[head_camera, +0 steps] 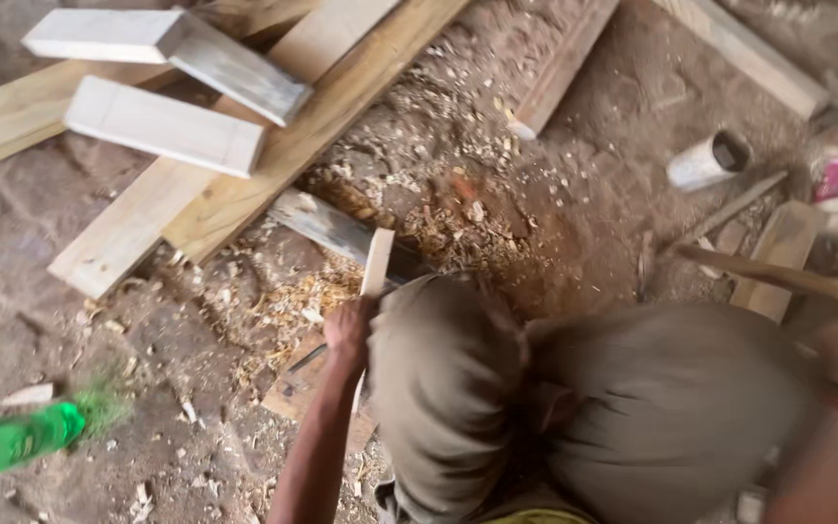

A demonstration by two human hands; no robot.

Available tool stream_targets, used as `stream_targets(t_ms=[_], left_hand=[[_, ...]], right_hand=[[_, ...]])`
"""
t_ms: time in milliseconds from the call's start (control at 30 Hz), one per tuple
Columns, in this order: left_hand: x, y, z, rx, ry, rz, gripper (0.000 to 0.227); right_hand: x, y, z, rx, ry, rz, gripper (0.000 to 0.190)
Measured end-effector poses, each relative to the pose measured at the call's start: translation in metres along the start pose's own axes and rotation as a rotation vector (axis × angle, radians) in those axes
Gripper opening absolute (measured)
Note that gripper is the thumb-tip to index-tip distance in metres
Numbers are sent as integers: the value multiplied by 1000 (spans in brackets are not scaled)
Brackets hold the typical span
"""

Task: The person uses a chisel and mallet to carve and shape a piece of wood. They repeatedly strike the chisel to remove wood shavings, adjust the wood's position, and occasionally inspect the surface.

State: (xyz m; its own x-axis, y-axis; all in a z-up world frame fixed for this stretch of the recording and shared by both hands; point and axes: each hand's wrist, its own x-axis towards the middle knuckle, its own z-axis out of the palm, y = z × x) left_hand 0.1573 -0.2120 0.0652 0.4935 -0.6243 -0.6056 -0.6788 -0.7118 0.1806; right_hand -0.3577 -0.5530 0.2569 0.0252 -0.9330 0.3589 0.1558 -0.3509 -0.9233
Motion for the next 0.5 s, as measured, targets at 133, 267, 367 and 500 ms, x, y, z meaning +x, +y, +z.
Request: stream_targets(t_ms=[133,267,367,500], left_hand=[[-15,-46,17,79,-52,-32,31],[-34,-89,12,168,-102,-120,42],[-54,-115,-15,270,-148,-218,50],[-50,-128,-99,525,6,-282,61]], right_hand=[[-16,48,9,77,-47,105,26],[-16,119,82,127,-27,-67,14],[-35,146,121,228,-57,121,12],[-46,174,146,175,-168,140,11]])
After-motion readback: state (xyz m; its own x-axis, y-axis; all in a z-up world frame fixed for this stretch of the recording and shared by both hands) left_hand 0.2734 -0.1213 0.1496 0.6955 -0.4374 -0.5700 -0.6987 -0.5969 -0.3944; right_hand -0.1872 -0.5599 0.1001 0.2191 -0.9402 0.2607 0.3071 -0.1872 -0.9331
